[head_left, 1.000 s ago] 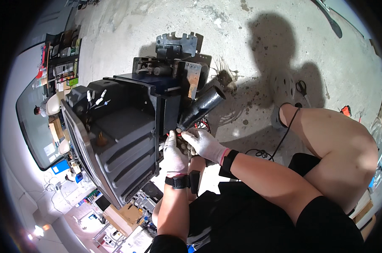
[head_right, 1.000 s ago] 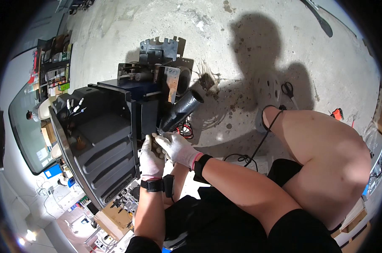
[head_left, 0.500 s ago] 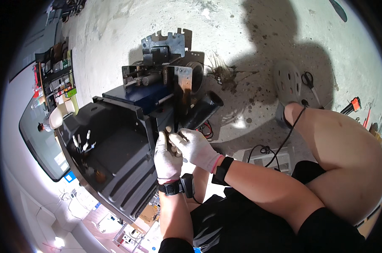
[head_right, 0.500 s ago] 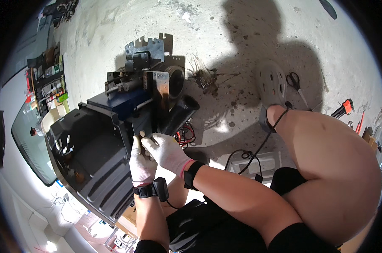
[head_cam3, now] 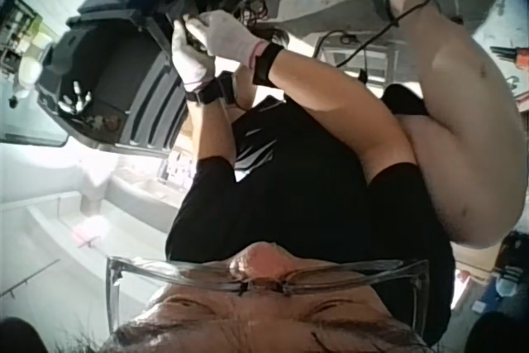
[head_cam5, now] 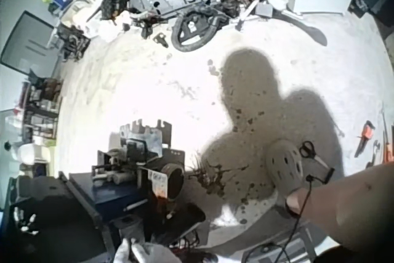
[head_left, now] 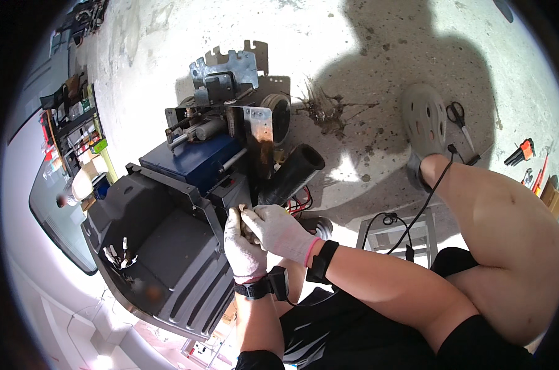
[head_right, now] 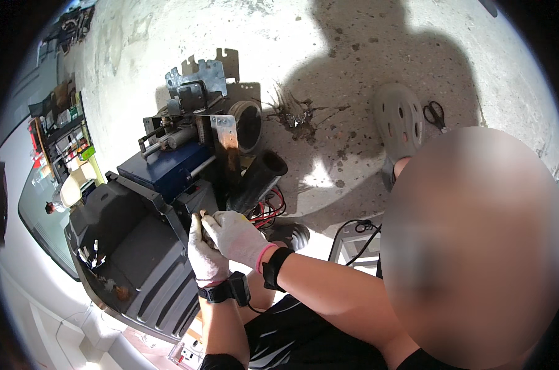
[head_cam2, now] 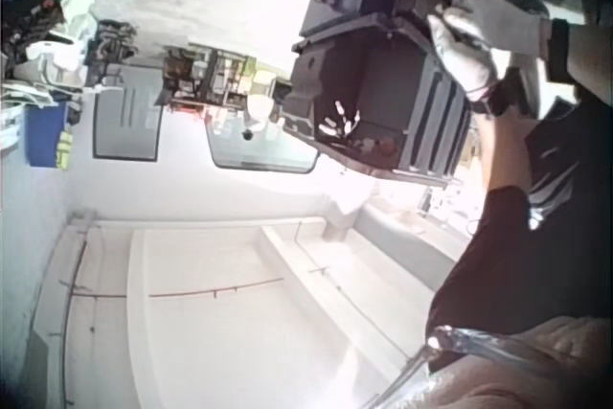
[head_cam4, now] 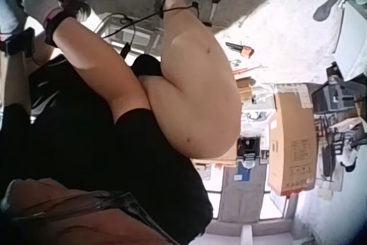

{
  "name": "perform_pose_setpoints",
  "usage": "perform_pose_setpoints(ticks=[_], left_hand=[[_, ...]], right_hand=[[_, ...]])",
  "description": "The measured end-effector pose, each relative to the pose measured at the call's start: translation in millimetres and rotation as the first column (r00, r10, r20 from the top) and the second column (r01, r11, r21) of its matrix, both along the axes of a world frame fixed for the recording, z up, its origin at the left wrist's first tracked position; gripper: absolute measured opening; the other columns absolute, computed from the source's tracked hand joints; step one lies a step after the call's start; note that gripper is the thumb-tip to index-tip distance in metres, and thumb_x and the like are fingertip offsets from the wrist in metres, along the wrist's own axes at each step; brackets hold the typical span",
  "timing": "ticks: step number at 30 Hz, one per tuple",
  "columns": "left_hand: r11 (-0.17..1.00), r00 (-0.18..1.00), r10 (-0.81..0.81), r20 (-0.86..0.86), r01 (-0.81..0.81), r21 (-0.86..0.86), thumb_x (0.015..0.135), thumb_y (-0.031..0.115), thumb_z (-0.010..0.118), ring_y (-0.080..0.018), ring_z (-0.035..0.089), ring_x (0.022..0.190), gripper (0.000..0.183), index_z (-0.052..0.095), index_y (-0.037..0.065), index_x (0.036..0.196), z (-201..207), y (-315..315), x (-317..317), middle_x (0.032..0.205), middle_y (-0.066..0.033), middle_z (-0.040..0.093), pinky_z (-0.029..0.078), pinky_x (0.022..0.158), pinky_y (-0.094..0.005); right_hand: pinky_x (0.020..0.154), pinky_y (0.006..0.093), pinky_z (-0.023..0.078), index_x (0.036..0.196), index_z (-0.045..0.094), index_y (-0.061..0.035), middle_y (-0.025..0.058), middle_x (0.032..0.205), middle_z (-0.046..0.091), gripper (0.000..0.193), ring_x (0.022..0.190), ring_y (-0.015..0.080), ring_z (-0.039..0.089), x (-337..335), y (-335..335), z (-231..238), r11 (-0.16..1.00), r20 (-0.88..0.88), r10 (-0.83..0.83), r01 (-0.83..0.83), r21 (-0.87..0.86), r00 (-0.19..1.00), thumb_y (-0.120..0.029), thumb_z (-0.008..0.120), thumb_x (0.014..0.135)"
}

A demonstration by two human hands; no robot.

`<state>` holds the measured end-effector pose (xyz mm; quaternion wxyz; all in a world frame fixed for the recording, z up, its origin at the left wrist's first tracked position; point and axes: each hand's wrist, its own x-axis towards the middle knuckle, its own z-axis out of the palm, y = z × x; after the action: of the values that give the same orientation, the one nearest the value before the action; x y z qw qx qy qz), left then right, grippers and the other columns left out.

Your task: Replacing a filter and adjusting electrical connections on a large mechanical unit using hand tools.

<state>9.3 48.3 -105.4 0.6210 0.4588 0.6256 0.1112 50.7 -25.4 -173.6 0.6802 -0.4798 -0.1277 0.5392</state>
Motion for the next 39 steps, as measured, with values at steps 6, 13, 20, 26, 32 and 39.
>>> perform_pose_setpoints(ticks=[6,13,20,26,32,39], left_hand=[[0.999,0.999,-0.038,0.008,0.038,0.005,0.105,0.03,0.046,-0.0091,0.059,0.082,0.031,0.065,0.005,0.105,2,3,-11,0.089,-0.0016,0.065,0.048,0.072,-0.022],[0.981,0.98,-0.132,0.148,0.15,-0.122,0.106,0.031,0.046,-0.0059,0.057,0.073,0.03,0.065,0.007,0.105,-1,23,-30,0.084,0.0018,0.064,0.046,0.064,-0.0203],[0.997,0.992,-0.068,0.11,0.071,-0.023,0.106,0.03,0.044,-0.0131,0.058,0.101,0.032,0.06,0.003,0.115,-4,8,-14,0.105,-0.005,0.065,0.047,0.092,-0.0282],[0.997,0.986,-0.069,0.155,0.072,-0.013,0.106,0.031,0.044,-0.0172,0.058,0.106,0.034,0.059,0.003,0.118,-9,9,-18,0.107,-0.0085,0.064,0.044,0.098,-0.0295],[0.974,0.984,-0.108,0.141,0.133,-0.183,0.102,0.042,0.05,-0.0144,0.047,0.061,0.029,0.061,0.016,0.105,5,3,-5,0.07,0.0021,0.047,0.043,0.053,-0.0313],[0.954,0.987,-0.079,0.139,0.115,-0.275,0.102,0.044,0.05,-0.0124,0.054,0.068,0.03,0.062,0.017,0.102,1,20,-24,0.078,0.0015,0.054,0.043,0.056,-0.0288]], right_hand=[[0.071,0.0373,0.052,0.112,0.06,0.0021,0.016,0.092,0.065,0.026,0.083,0.0295,0.065,-15,2,2,0.995,0.071,-0.104,0.104,0.001,0.992,-0.016,0.056,0.093],[0.076,0.0424,0.052,0.103,0.064,-0.0009,0.0171,0.089,0.064,0.022,0.087,0.0288,0.065,-5,6,-4,0.994,0.237,-0.105,0.106,0.007,0.966,-0.019,0.053,0.095],[0.072,0.0396,0.052,0.101,0.064,-0.0063,0.0099,0.091,0.065,0.018,0.082,0.0287,0.065,12,-8,7,0.991,0.633,-0.061,0.125,-0.056,0.772,-0.019,0.056,0.092],[0.072,0.0371,0.051,0.095,0.063,-0.0074,0.0105,0.09,0.065,0.013,0.081,0.0276,0.064,3,-3,-5,0.972,0.688,-0.21,0.223,0.072,0.694,-0.015,0.052,0.093],[0.044,0.023,0.033,0.081,0.063,-0.016,-0.0025,0.065,0.054,0.044,0.048,0.0083,0.044,13,-13,-13,0.989,-0.837,0.141,-0.045,0.138,0.529,-0.053,0.047,0.1],[0.044,0.0242,0.035,0.092,0.061,-0.013,-0.0027,0.065,0.049,0.025,0.05,0.0081,0.044,11,-5,-4,0.944,-0.946,0.283,0.129,0.304,0.157,-0.036,0.056,0.1]])
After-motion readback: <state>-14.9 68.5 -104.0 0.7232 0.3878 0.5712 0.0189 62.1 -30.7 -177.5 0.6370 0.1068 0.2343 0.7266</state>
